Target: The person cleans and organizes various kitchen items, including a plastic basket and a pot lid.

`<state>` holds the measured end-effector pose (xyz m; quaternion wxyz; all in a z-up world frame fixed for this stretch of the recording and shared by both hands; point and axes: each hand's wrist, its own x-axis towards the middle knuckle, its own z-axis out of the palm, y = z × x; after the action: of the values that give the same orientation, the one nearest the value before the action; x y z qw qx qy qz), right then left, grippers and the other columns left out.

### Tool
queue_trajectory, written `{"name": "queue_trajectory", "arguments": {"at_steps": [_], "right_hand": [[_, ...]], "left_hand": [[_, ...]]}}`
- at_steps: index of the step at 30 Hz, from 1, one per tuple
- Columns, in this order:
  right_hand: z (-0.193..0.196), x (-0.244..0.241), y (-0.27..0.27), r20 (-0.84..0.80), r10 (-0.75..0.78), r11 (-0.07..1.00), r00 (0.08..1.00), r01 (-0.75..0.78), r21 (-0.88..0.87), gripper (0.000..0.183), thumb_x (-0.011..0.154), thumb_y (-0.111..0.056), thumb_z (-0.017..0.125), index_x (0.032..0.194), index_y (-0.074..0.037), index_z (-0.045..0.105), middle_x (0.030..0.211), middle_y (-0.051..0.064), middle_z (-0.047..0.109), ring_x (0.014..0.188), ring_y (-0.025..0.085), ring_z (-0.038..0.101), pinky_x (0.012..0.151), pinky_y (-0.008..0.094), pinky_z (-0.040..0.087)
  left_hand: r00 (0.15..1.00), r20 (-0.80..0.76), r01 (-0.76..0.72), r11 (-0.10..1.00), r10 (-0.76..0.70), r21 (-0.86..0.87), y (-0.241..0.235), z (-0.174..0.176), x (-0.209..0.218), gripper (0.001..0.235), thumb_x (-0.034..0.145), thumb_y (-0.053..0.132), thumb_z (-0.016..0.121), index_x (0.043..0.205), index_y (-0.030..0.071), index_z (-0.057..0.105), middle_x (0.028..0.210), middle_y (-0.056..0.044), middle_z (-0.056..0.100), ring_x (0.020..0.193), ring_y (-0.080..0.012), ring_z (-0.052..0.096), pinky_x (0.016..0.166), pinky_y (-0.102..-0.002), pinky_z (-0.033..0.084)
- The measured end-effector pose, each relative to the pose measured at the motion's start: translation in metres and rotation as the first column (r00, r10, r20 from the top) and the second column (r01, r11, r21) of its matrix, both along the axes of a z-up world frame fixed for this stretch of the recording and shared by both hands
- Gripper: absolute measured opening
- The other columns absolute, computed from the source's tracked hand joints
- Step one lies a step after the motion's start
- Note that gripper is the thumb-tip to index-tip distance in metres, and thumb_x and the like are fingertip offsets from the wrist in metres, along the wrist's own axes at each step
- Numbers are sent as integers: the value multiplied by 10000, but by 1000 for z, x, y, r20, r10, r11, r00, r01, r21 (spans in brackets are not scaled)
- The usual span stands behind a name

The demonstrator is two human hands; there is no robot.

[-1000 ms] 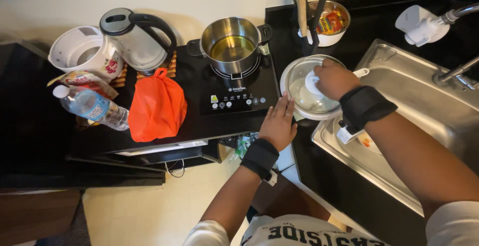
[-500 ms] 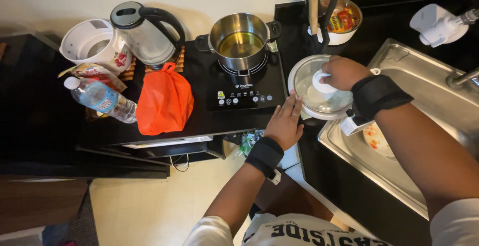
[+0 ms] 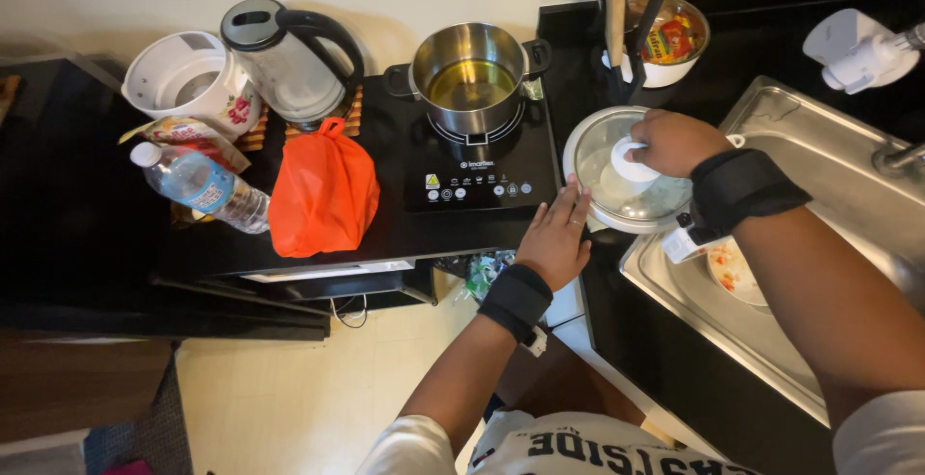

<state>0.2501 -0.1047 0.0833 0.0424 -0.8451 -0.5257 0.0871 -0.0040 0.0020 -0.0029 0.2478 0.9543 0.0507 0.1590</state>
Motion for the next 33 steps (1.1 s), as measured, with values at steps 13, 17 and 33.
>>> {"name": "queue_trajectory", "arguments": {"at_steps": [13, 17, 33], "right_hand": [[12, -26, -74, -138, -157, 939, 978, 191, 286, 440, 888, -289, 783, 1146, 31, 624, 1057, 210, 639, 936, 339, 678, 803, 438, 555], [-18, 5, -136, -270, -383, 841, 884, 454, 294, 387, 1009, -256, 697, 1206, 68, 625, 1083, 237, 700, 897, 319, 734, 785, 420, 579], [-102, -17, -135, -865, -335, 619, 374, 779, 97, 424, 1088, -279, 478, 1407, -1, 507, 1176, 229, 649, 945, 300, 709, 748, 432, 591]], "left_hand": [[994, 107, -6, 992, 20, -125, 14, -1, -6, 825, 908, 258, 671, 1586, 28, 262, 1675, -234, 238, 1510, -410, 330, 1182, -536, 332], [980, 193, 27, 947, 37, -320, 26, -8, 5, 729, 951, 260, 666, 1542, -21, 347, 1588, -275, 404, 1475, -424, 414, 1197, -451, 385], [975, 200, 68, 715, 102, -696, 44, -54, 76, 734, 960, 217, 661, 1533, -85, 316, 1269, -237, 655, 1025, -298, 713, 873, -393, 572]]}}
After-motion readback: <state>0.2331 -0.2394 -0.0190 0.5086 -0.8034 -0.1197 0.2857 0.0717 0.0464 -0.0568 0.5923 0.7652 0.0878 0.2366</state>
